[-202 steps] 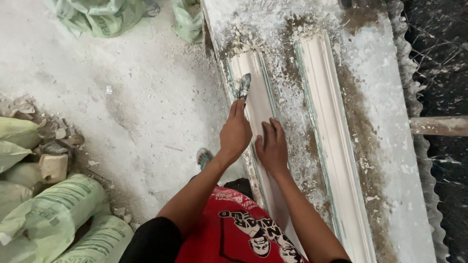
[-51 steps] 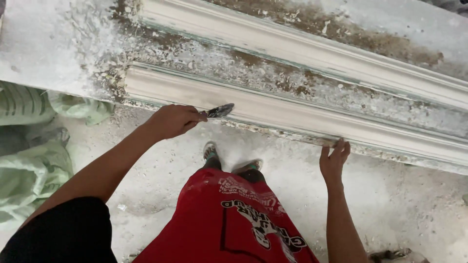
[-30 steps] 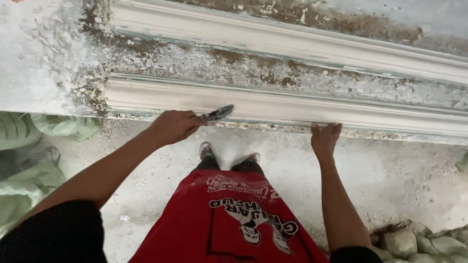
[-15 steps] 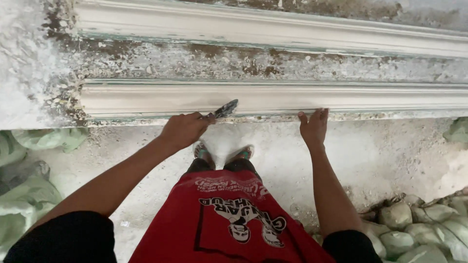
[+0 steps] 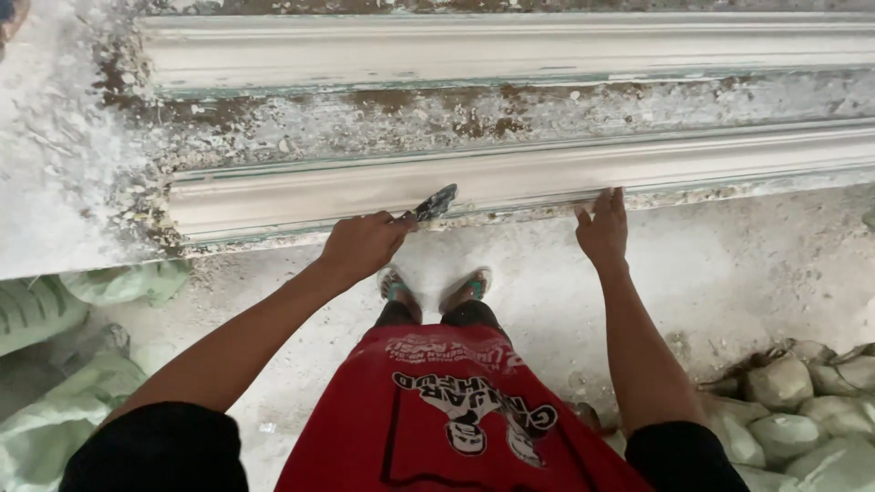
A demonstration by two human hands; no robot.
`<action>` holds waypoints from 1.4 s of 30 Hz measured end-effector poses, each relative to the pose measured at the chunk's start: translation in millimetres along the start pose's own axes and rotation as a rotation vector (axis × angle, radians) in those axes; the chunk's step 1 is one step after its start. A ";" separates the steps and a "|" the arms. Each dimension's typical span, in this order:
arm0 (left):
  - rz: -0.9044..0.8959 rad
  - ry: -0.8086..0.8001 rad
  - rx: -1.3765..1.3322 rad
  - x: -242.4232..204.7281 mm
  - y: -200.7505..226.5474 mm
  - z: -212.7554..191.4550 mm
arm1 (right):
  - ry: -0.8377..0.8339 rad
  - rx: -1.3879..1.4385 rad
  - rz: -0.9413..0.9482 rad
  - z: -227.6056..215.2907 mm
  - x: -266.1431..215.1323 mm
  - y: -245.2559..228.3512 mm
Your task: Scraping excess material from decorative plaster strips using a putty knife to clean and finish them.
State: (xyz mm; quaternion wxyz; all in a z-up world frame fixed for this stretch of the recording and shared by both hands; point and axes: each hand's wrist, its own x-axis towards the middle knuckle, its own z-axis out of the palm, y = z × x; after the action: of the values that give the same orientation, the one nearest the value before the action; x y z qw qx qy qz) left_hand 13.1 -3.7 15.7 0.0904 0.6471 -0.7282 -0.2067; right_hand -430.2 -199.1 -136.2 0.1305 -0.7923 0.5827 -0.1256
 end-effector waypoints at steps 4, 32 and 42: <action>0.012 0.024 -0.059 24.4 19.7 34.1 | 0.000 0.018 0.028 -3.8 -2.7 0.1; 0.072 -0.045 -0.117 169.1 175.1 85.4 | -0.011 0.132 -0.013 -27.5 -3.9 -0.7; 0.042 0.057 -0.194 219.9 245.6 109.4 | 0.129 0.409 0.022 -51.3 -7.4 71.0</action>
State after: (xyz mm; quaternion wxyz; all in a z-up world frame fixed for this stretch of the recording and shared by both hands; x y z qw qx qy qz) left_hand -284.9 -180.1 -9.7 0.1775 0.6257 -0.7152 -0.2560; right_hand -513.6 -215.5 -113.7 0.2522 -0.7332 0.5608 -0.2904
